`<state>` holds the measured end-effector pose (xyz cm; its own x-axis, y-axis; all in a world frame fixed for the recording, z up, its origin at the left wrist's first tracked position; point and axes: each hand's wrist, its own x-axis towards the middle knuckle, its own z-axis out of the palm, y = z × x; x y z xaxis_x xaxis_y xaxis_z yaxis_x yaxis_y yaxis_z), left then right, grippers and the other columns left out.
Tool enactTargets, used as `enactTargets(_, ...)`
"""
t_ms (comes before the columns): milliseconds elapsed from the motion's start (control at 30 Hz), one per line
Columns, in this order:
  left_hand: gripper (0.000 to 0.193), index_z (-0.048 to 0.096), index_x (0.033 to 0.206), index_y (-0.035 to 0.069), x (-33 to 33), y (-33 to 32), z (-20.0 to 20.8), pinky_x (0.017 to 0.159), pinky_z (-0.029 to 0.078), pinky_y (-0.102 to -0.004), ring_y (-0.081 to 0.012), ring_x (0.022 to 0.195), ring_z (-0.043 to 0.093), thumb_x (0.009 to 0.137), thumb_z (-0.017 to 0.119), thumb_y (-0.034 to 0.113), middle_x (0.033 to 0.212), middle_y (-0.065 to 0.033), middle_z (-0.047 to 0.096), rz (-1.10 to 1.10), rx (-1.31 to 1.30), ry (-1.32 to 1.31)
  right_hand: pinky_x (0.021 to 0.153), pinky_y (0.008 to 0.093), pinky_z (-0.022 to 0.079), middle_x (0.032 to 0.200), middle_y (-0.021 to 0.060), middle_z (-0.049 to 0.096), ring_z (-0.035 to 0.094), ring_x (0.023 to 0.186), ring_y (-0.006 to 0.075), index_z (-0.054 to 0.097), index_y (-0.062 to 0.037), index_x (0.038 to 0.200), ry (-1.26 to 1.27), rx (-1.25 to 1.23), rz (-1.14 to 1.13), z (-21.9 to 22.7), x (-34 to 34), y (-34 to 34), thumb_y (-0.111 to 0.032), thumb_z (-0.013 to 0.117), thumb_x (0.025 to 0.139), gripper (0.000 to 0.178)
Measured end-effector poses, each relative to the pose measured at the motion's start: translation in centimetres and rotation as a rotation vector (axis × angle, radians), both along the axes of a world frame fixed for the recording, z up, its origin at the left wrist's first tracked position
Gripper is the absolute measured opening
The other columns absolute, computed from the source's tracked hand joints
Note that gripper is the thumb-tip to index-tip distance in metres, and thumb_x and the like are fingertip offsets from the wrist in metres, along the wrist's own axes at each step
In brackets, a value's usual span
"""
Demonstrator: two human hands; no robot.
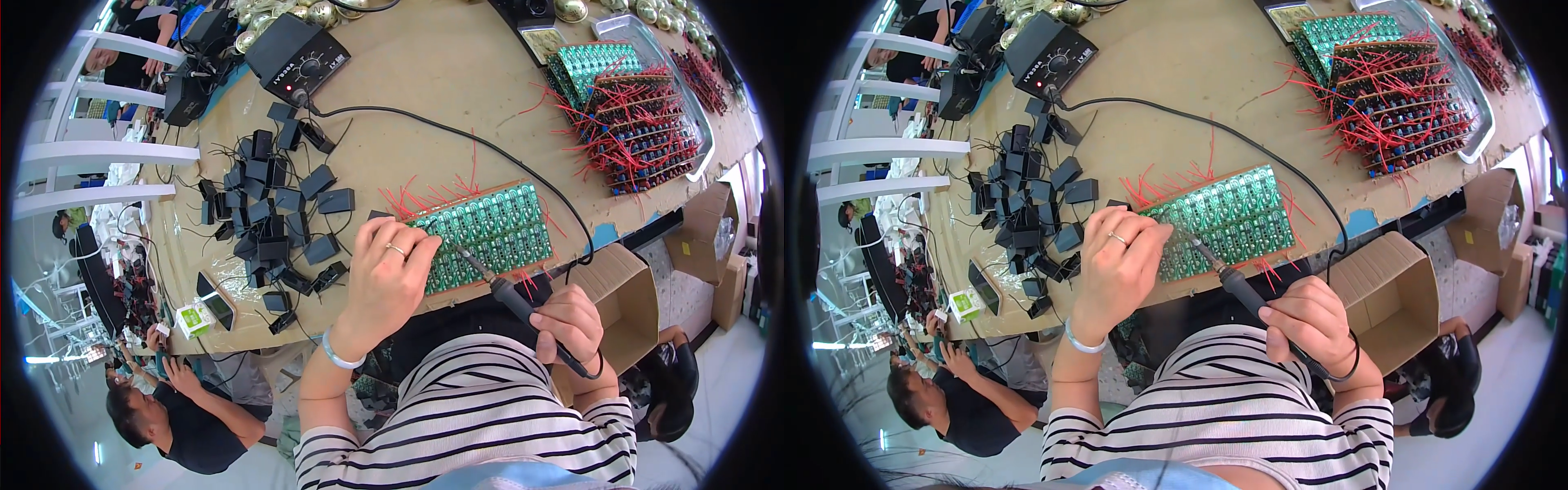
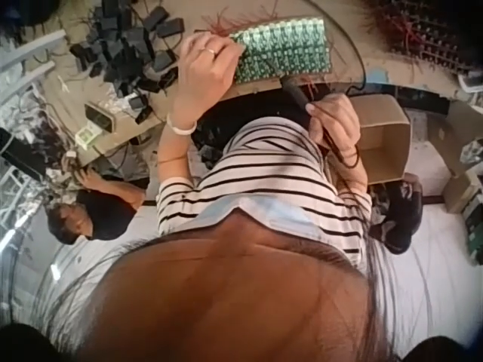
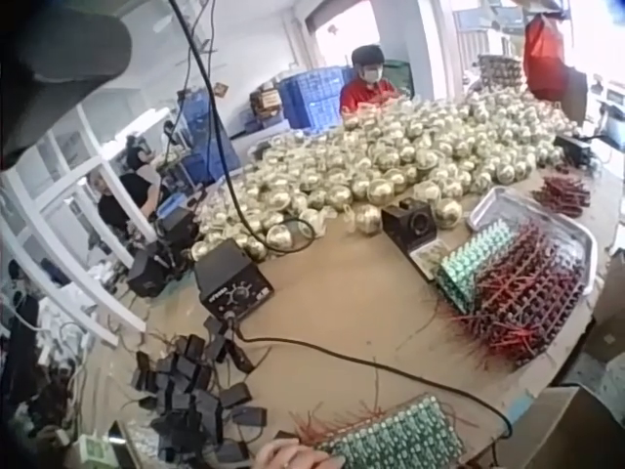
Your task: Soldering small components and wires onto a green circuit board at a factory workbench.
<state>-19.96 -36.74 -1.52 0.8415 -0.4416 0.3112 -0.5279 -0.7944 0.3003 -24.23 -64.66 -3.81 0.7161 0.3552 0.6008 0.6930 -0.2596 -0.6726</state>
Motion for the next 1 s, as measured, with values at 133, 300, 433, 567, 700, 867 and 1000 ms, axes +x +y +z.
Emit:
enactTargets(133, 0.022, 0.072, 0.096, 0.003, 0.1, -0.4, 0.3, 0.093, 0.048, -0.0435, -0.0238, 0.087, 0.062, 0.075, 0.074, -0.001, 0.090, -0.0050, 0.065, 0.008, 0.013, -0.029, 0.062, 0.0362, 0.053, 0.085, 0.0096, 0.065, 0.061, 0.067, 0.0242, 0.070, 0.0018, 0.094, -0.006, -0.010, 0.006, 0.0, 0.1, 0.2, 0.000, 0.067, 0.080, 0.014)
enactTargets(300, 0.023, 0.071, 0.098, 0.002, 0.1, -0.3, 0.4, 0.094, 0.047, -0.0448, -0.0230, 0.088, 0.061, 0.075, 0.075, 0.000, 0.090, -0.0046, 0.064, -0.012, 0.047, -0.045, 0.061, 0.0353, 0.053, 0.084, 0.0098, 0.064, 0.061, 0.066, 0.0232, 0.070, 0.0021, 0.093, -0.067, -0.062, 0.026, 0.3, 0.2, 0.3, -0.002, 0.067, 0.078, 0.015)
enactTargets(433, 0.024, 0.071, 0.098, 0.003, 0.0, -0.4, 0.3, 0.095, 0.046, -0.0450, -0.0224, 0.088, 0.061, 0.075, 0.074, 0.001, 0.091, -0.0042, 0.063, -0.021, 0.074, -0.053, 0.060, 0.0352, 0.054, 0.084, 0.0099, 0.064, 0.061, 0.066, 0.0229, 0.070, 0.0021, 0.093, -0.077, -0.071, 0.023, 0.2, 0.2, 0.3, -0.003, 0.067, 0.078, 0.015)
enactTargets(567, 0.024, 0.072, 0.098, 0.000, 0.1, -0.6, 0.4, 0.098, 0.045, -0.0475, -0.0217, 0.091, 0.060, 0.075, 0.068, 0.005, 0.092, -0.0059, 0.063, -0.029, 0.097, -0.045, 0.061, 0.0352, 0.054, 0.084, 0.0098, 0.065, 0.062, 0.067, 0.0229, 0.070, 0.0019, 0.093, -0.091, -0.078, 0.026, 0.4, 0.2, 0.1, -0.003, 0.066, 0.080, 0.015)
enactTargets(700, 0.024, 0.072, 0.098, 0.003, 0.0, -0.5, 0.5, 0.097, 0.045, -0.0462, -0.0216, 0.087, 0.061, 0.074, 0.075, 0.001, 0.090, -0.0039, 0.063, -0.015, 0.106, -0.044, 0.062, 0.0362, 0.055, 0.084, 0.0100, 0.065, 0.063, 0.068, 0.0235, 0.068, 0.0011, 0.096, -0.089, -0.038, -0.013, 0.5, -0.4, -0.7, -0.006, 0.065, 0.085, 0.013)
enactTargets(867, 0.023, 0.071, 0.097, -0.001, 0.1, -0.6, 0.4, 0.098, 0.045, -0.0484, -0.0223, 0.092, 0.061, 0.074, 0.068, 0.004, 0.092, -0.0066, 0.062, -0.027, 0.107, -0.050, 0.060, 0.0369, 0.053, 0.084, 0.0108, 0.066, 0.062, 0.067, 0.0251, 0.065, 0.0007, 0.099, -0.085, 0.030, -0.119, 0.8, -0.7, -1.4, -0.010, 0.062, 0.095, 0.012)
enactTargets(1000, 0.023, 0.071, 0.097, -0.001, 0.0, -0.6, 0.4, 0.098, 0.045, -0.0486, -0.0224, 0.092, 0.061, 0.074, 0.069, 0.003, 0.091, -0.0067, 0.062, -0.023, 0.117, -0.053, 0.060, 0.0368, 0.053, 0.084, 0.0107, 0.065, 0.061, 0.066, 0.0248, 0.065, 0.0006, 0.100, -0.078, 0.027, -0.135, 0.7, -0.9, -1.4, -0.011, 0.062, 0.096, 0.013)
